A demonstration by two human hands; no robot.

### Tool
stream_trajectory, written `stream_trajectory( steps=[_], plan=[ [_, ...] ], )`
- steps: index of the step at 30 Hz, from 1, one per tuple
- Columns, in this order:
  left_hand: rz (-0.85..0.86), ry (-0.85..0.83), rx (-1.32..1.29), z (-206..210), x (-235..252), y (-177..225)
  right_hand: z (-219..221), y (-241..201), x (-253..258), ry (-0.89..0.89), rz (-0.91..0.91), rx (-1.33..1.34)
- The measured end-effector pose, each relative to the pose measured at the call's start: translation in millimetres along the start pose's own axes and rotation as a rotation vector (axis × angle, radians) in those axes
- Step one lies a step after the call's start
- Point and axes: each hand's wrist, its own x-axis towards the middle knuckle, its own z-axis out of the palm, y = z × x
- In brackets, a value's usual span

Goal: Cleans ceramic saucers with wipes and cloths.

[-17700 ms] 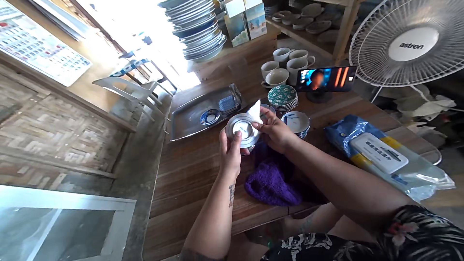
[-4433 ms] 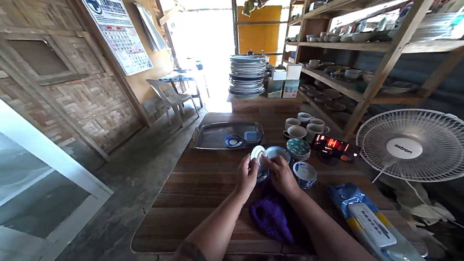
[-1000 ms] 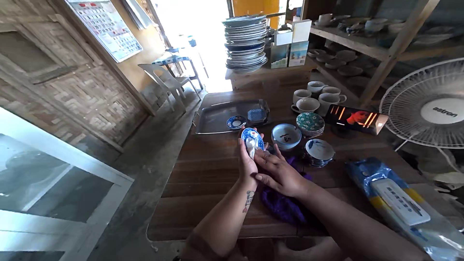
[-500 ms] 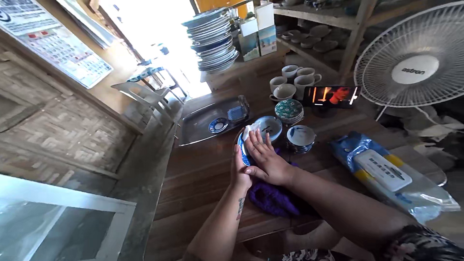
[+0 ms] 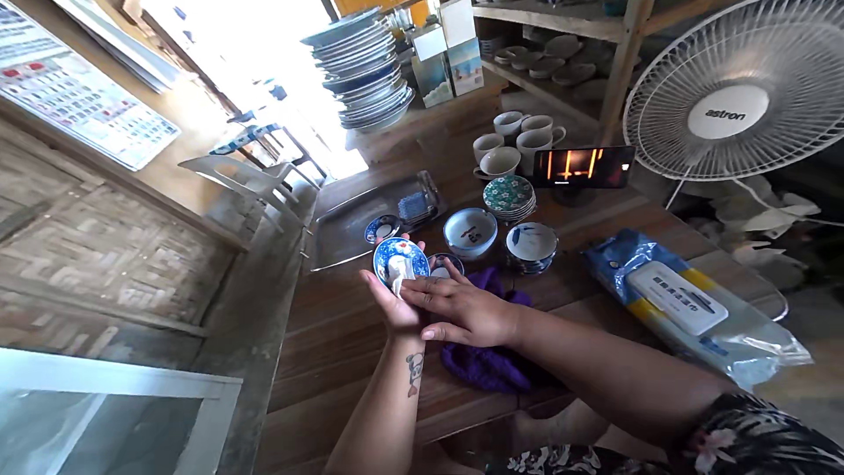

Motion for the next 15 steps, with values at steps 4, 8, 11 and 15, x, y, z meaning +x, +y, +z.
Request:
stream_trajectory(
  steps=[4,8,11,15],
  plan=[
    [0.007,-0.001,-0.152,1,2,-2,5,8,1,0.107,0.073,-0.147],
    [0.041,-0.068,-0.059,3,-4,-4,4,11,1,0.114,0.176,-0.251],
    [-0.003,-0.023,0.039,10,-9,-7,4,12,0,0.091,0.219,-0.271],
    [-0.059,-0.124,0.185,5,-11,-13,2,15,-1,0.105,0.218,-0.244]
  ],
)
